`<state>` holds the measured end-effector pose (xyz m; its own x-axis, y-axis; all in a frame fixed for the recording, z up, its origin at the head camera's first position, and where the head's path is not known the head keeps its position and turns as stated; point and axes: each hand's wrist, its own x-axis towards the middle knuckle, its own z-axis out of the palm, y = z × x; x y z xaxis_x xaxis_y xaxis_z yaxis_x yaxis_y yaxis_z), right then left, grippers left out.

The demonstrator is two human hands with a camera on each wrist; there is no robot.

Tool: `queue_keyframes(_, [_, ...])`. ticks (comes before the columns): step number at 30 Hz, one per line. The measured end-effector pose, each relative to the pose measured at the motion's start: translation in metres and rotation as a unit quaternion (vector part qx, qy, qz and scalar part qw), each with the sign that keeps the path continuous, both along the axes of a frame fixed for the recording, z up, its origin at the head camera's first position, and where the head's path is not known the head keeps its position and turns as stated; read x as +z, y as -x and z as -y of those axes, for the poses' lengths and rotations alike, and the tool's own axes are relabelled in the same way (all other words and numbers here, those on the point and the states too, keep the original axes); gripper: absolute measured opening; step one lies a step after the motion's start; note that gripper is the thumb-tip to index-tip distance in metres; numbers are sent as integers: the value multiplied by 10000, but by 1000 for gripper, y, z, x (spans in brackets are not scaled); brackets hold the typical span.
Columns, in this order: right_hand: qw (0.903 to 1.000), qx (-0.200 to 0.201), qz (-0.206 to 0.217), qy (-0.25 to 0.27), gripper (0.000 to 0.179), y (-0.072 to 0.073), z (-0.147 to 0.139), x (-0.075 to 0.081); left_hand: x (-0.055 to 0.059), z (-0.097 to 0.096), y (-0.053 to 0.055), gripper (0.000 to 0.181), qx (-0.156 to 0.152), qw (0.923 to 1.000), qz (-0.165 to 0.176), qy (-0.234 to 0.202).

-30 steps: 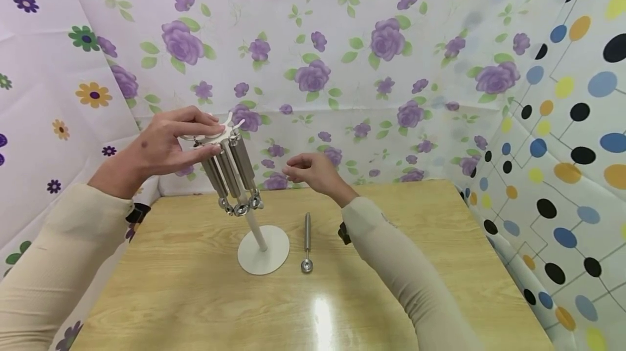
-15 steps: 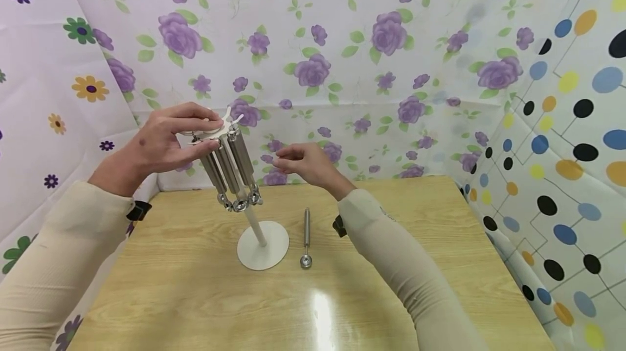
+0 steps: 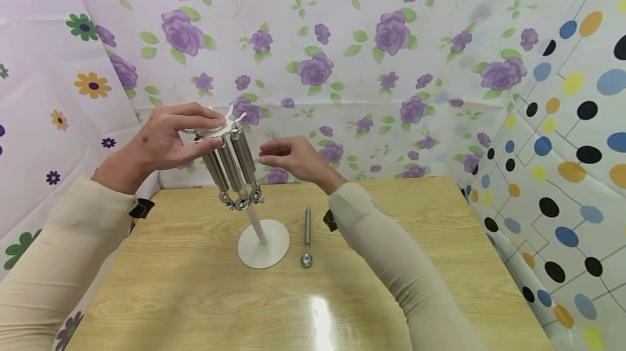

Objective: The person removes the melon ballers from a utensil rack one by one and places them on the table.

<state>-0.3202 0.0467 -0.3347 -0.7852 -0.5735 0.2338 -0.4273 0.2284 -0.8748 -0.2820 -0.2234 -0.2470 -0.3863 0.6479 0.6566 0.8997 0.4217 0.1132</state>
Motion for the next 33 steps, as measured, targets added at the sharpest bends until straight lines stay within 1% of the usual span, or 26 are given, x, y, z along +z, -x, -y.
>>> queue_keyframes(4, [9998,150,-36,94,34,-1,6,3,0,0,0,67,-3,10000,24,-4])
queue_keyframes(9, [9985,418,51,363,33,-1,14,6,0,0,0,64,13,10000,93,-22])
queue_keyframes(12, [9969,580,100,527,34,-1,18,5,-1,0,0,65,44,9999,99,-27])
queue_keyframes(15, [9961,648,136,587,36,-1,22,5,-1,0,0,66,54,9999,85,-29])
queue_keyframes(21, [9966,609,137,544,36,0,27,4,0,-1,1,67,24,10000,23,-41])
queue_keyframes(29, [9977,448,108,491,34,-2,28,8,1,0,1,68,23,10000,9,-59])
queue_keyframes(33, [9984,392,-51,415,33,-1,26,8,0,0,1,68,38,10000,-25,-39])
